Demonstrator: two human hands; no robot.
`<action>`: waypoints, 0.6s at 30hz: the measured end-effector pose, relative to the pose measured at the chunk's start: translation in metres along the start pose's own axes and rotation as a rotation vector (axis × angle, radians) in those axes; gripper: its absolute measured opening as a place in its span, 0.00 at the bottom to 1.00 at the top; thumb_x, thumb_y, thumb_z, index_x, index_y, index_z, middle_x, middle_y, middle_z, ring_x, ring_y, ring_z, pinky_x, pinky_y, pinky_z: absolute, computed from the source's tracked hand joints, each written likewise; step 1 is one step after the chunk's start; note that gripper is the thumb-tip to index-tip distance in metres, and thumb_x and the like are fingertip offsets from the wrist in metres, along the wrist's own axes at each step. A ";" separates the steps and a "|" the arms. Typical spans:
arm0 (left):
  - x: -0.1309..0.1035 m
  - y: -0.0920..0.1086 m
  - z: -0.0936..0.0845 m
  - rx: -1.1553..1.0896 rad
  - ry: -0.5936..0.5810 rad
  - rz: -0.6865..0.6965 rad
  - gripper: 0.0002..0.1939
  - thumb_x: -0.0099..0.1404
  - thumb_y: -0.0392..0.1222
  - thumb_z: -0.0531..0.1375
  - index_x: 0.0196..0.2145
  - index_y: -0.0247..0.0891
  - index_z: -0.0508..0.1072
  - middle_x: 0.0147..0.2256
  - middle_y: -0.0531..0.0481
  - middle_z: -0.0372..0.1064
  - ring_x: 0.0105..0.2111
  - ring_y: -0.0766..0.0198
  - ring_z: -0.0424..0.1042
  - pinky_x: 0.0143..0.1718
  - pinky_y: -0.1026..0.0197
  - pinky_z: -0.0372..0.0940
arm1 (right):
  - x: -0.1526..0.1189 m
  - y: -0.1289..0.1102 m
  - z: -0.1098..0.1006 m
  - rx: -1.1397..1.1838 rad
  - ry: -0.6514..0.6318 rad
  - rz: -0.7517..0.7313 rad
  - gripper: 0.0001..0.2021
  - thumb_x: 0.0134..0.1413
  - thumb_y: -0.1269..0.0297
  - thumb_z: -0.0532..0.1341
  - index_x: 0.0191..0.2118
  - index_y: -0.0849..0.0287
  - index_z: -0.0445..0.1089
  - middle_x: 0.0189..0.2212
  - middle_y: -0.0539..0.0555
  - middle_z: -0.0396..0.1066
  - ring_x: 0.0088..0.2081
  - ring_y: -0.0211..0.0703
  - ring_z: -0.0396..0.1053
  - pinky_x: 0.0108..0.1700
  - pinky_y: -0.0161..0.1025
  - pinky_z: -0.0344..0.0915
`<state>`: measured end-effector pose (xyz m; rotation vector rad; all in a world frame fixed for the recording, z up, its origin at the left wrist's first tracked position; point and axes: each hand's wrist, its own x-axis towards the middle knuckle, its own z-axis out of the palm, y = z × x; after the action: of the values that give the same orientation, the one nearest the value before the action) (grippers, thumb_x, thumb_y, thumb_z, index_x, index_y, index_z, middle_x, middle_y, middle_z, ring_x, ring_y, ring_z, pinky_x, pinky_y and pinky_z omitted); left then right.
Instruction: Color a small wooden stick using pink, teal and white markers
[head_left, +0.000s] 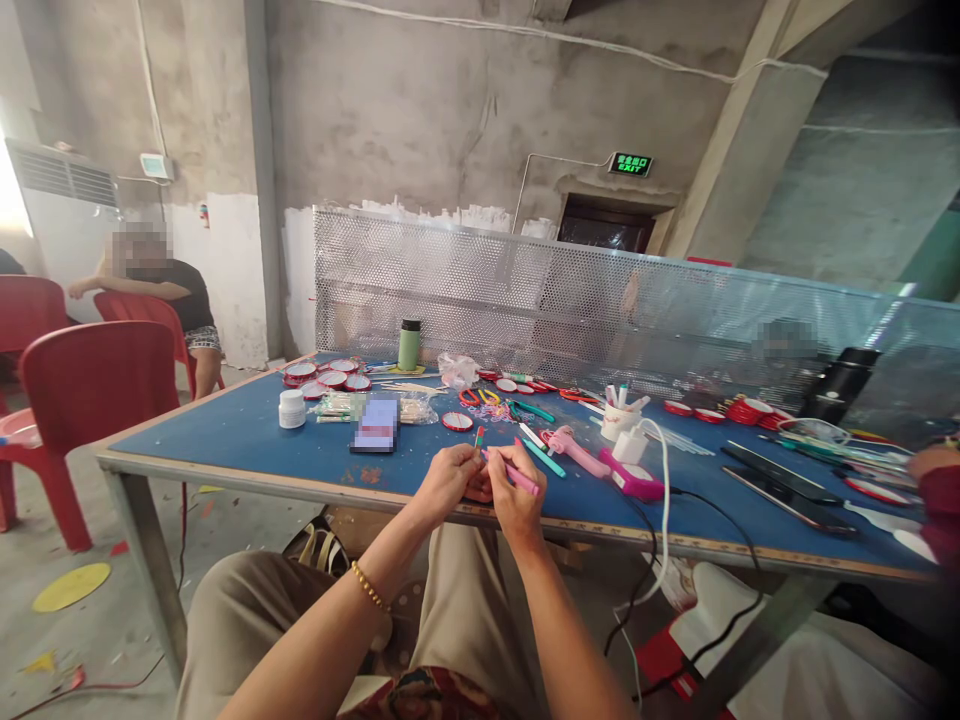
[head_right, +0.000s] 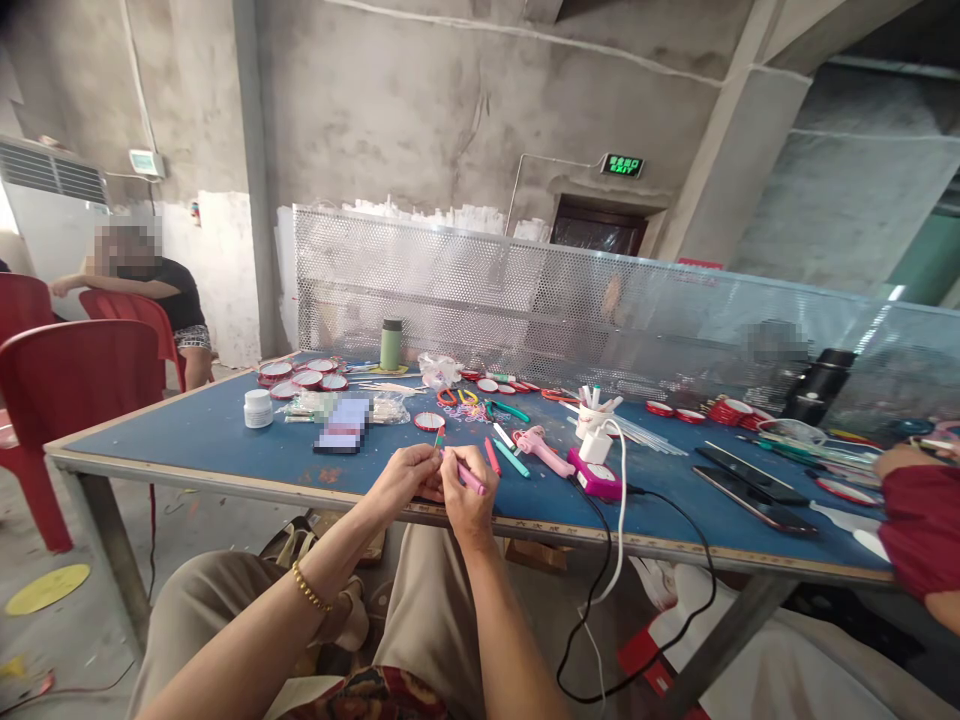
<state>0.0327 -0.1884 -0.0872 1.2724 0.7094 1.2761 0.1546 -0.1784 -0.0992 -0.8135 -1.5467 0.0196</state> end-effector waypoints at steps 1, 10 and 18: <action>0.000 0.000 0.000 0.001 0.002 0.001 0.22 0.52 0.58 0.65 0.25 0.36 0.64 0.23 0.54 0.66 0.22 0.66 0.70 0.32 0.56 0.73 | 0.000 0.000 0.000 0.000 -0.001 -0.004 0.13 0.63 0.62 0.57 0.27 0.57 0.66 0.21 0.49 0.71 0.22 0.38 0.67 0.30 0.36 0.65; 0.001 -0.002 -0.001 -0.006 -0.004 -0.006 0.22 0.52 0.58 0.65 0.26 0.36 0.64 0.23 0.54 0.66 0.23 0.66 0.70 0.32 0.57 0.73 | -0.001 0.000 0.001 -0.007 0.023 0.012 0.13 0.63 0.62 0.57 0.26 0.56 0.65 0.21 0.49 0.71 0.22 0.38 0.67 0.31 0.36 0.65; 0.001 -0.003 -0.001 0.004 0.007 -0.004 0.21 0.52 0.57 0.65 0.25 0.36 0.64 0.22 0.54 0.66 0.22 0.66 0.70 0.30 0.58 0.72 | 0.000 0.000 0.000 -0.002 0.005 0.010 0.13 0.63 0.61 0.57 0.26 0.56 0.65 0.21 0.49 0.71 0.22 0.38 0.67 0.31 0.36 0.65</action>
<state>0.0329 -0.1863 -0.0897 1.2696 0.7189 1.2769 0.1542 -0.1787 -0.0991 -0.8226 -1.5377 0.0232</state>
